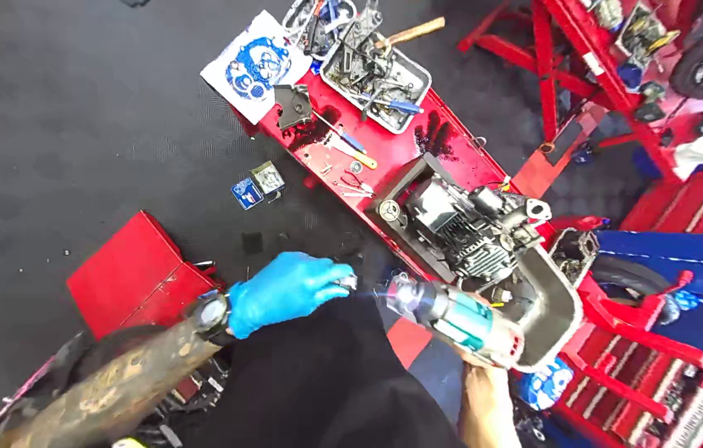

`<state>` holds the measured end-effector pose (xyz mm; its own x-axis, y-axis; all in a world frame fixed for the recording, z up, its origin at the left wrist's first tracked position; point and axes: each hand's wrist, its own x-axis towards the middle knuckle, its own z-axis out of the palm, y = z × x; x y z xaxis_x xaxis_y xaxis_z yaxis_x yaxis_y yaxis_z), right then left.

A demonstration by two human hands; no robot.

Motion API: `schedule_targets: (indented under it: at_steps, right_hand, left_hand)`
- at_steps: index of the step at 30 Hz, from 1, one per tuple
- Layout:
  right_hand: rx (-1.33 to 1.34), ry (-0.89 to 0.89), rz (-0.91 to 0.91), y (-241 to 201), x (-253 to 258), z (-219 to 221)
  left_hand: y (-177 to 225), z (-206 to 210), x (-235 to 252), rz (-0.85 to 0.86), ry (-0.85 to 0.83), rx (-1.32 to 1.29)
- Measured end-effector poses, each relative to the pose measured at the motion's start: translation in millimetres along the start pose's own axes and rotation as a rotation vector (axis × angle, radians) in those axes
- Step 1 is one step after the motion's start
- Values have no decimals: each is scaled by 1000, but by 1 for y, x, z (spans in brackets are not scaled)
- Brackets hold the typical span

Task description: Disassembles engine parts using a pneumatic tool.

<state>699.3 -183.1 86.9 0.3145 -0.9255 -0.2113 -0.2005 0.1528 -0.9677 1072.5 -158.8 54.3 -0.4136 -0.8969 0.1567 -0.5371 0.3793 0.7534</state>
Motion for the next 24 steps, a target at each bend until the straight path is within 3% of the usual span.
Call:
schedule_targets:
  at_steps: [1,4,8,12,14,17,24]
  right_hand:
    - [-50,1,-186,29,6,2]
    - [-98,171,-99,8,55,52]
    - [129,432,-141,-10,142,100]
    - [426,355,-251,4,228,99]
    - [609,389,-284,11,272,95]
    - [825,558,-185,21,341,80]
    - [741,771,-53,124,464,47]
  left_hand:
    - [-12,-12,-15,-92,28,7]
    - [-47,-31,-55,-362,138,7]
    - [-77,-34,-87,-645,304,-25]
    - [-91,-38,-95,-850,395,-87]
    - [-96,-46,-93,-941,394,-69]
    - [-107,-57,-79,-1082,351,-25]
    - [-144,-79,8,-1281,241,-20]
